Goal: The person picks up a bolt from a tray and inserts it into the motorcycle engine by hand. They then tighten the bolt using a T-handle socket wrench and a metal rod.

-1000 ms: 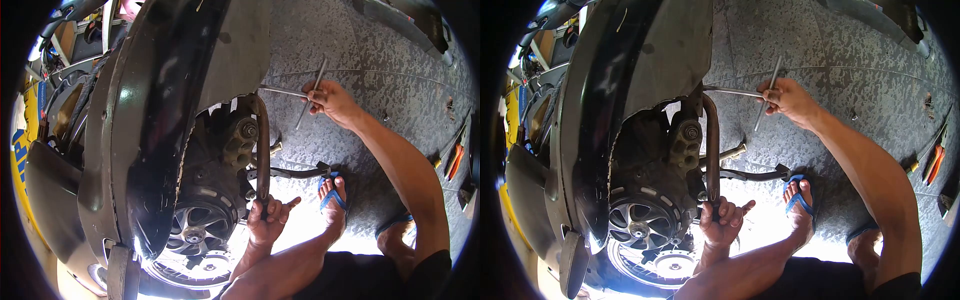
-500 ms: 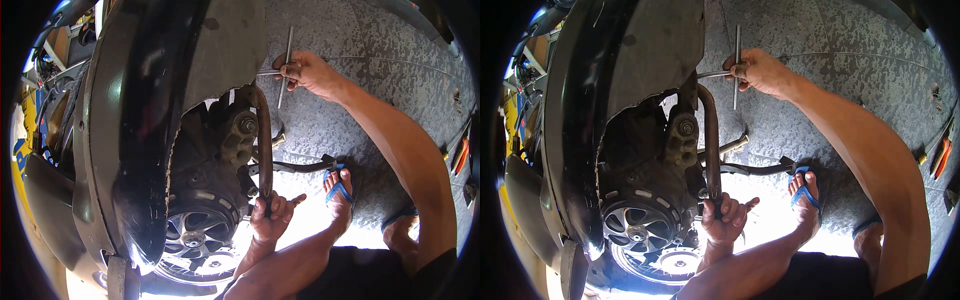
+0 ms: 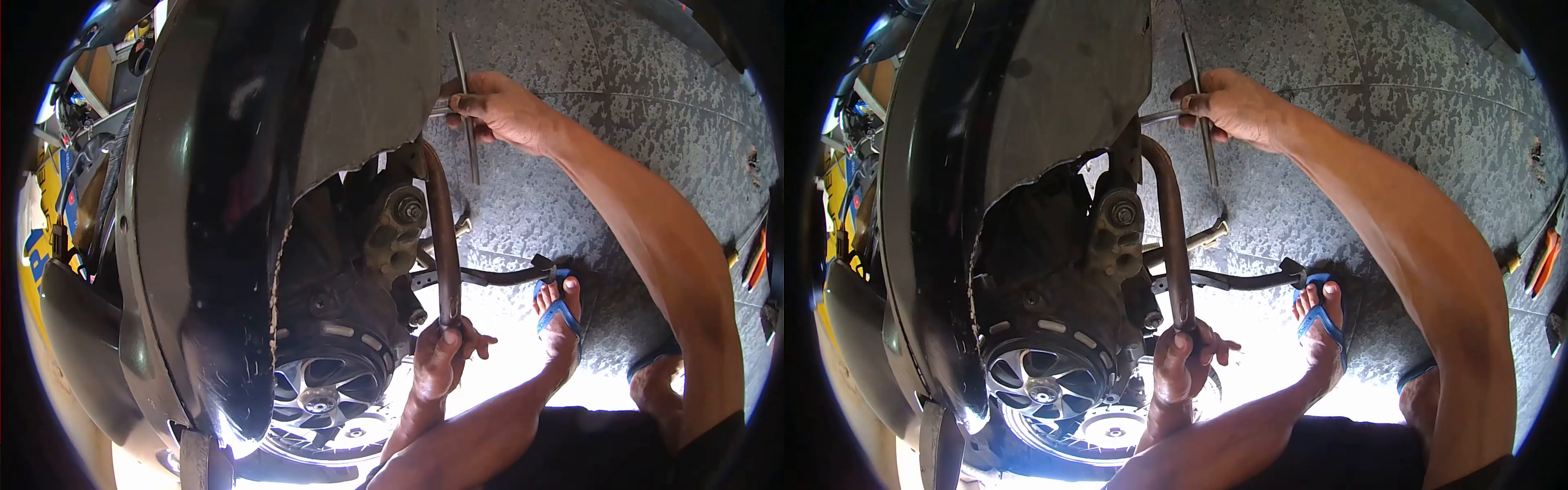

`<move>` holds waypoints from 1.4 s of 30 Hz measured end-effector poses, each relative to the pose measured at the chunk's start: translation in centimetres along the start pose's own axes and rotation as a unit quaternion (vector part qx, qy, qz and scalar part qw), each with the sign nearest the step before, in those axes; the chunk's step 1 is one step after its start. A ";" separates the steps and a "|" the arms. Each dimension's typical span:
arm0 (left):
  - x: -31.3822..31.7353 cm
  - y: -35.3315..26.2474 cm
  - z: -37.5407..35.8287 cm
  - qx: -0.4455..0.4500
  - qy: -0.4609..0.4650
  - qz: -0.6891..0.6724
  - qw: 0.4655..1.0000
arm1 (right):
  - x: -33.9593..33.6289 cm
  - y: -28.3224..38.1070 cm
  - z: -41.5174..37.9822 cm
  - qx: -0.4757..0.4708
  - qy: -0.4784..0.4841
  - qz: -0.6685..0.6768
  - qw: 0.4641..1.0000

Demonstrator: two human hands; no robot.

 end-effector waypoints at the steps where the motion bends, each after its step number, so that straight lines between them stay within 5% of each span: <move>1: 0.0 -0.1 0.0 0.002 -0.002 0.028 1.000 | 0.2 -0.1 0.1 0.012 0.006 0.002 1.000; 6: 0.5 -0.4 0.1 0.000 -0.042 0.063 0.997 | 0.7 0.4 0.9 0.020 0.021 0.011 1.000; 8: 0.5 -0.3 -0.1 0.005 -0.043 0.056 0.997 | 1.5 -0.3 1.6 0.063 -0.010 0.152 0.986; 17: 0.6 -0.5 0.2 -0.006 -0.013 0.016 1.000 | 3.2 -1.8 2.6 0.174 -0.047 0.384 0.906; 20: 0.5 -0.6 0.3 -0.007 -0.011 0.022 1.000 | 2.2 -0.8 3.8 0.021 -0.110 0.531 0.840; 24: 0.6 -0.5 0.3 -0.010 -0.005 0.014 1.000 | 4.3 -1.7 3.1 0.026 -0.213 0.541 0.813; 26: 0.5 -0.5 0.1 -0.011 -0.007 0.018 1.000 | 5.0 -1.6 2.5 0.044 -0.283 0.391 0.875; 29: 0.4 -0.3 0.3 -0.011 -0.006 0.016 1.000 | 5.6 -0.7 1.3 0.104 -0.348 0.260 0.895; 33: 0.7 -0.7 0.4 -0.011 -0.006 0.014 1.000 | 4.7 -1.5 0.3 0.099 -0.317 0.070 0.941; 35: 0.7 -0.7 0.3 -0.015 -0.010 0.016 1.000 | 3.7 -0.1 -0.7 0.121 -0.223 0.004 0.967; 39: 0.8 -0.8 0.3 -0.025 -0.014 0.010 1.000 | 1.3 0.1 -0.1 0.116 -0.088 0.076 0.986; 42: 1.0 -0.8 0.4 -0.016 -0.019 0.020 0.999 | 1.6 1.4 -0.5 0.237 -0.011 0.208 0.949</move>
Point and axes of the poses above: each hand's wrist, its own z-axis towards the middle knuckle, its own x-axis out of the palm, y = z × x, the point moved 3 cm from there along z, towards the middle knuckle, and after that the axes turned 8 degrees about -z, right-handed, at the moved point
